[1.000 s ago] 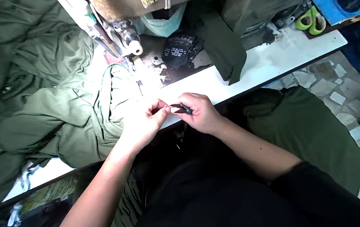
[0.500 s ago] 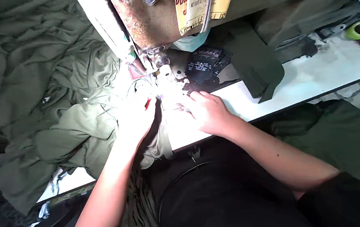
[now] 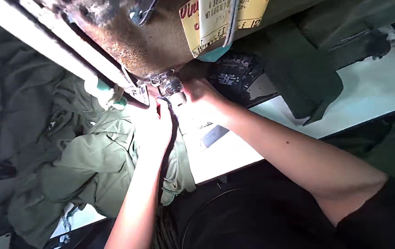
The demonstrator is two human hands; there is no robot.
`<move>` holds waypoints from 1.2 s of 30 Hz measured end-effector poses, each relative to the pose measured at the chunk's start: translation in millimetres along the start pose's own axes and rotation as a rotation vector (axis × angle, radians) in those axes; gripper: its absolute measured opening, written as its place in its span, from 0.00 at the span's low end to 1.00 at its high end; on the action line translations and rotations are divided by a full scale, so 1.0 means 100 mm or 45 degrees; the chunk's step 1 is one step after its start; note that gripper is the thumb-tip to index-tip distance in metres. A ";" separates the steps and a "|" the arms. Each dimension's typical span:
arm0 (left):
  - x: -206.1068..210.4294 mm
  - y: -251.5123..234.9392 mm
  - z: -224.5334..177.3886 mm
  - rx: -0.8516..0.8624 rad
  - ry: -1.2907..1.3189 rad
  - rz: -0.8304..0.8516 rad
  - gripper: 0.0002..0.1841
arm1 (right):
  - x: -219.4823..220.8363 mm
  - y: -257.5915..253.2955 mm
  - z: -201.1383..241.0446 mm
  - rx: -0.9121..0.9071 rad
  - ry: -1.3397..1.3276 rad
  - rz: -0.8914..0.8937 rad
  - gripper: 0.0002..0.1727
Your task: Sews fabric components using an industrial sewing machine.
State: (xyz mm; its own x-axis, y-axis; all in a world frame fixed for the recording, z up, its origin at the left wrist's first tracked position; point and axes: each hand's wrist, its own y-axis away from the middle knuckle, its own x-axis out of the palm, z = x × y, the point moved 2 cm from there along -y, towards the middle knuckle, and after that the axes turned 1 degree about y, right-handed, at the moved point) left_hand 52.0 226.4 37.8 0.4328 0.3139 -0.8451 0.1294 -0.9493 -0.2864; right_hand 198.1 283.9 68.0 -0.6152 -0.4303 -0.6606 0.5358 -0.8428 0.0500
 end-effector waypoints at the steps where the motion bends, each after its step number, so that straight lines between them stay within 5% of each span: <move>1: 0.00 0.00 0.00 -0.045 -0.010 0.017 0.18 | 0.01 -0.05 0.00 -0.006 0.003 0.021 0.16; 10: 0.05 0.03 -0.08 -0.471 0.008 0.117 0.21 | 0.10 -0.18 -0.08 0.035 -0.018 0.033 0.14; 36: 0.11 0.04 -0.05 -0.378 -0.013 0.062 0.17 | 0.25 -0.08 -0.13 -0.063 -0.098 -0.170 0.11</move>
State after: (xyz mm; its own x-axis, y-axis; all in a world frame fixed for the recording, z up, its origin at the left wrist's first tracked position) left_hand 62.0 225.8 30.0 0.4360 0.2670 -0.8594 0.3645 -0.9255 -0.1026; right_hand 186.0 284.7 41.4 -0.7242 -0.3403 -0.5998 0.4728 -0.8782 -0.0726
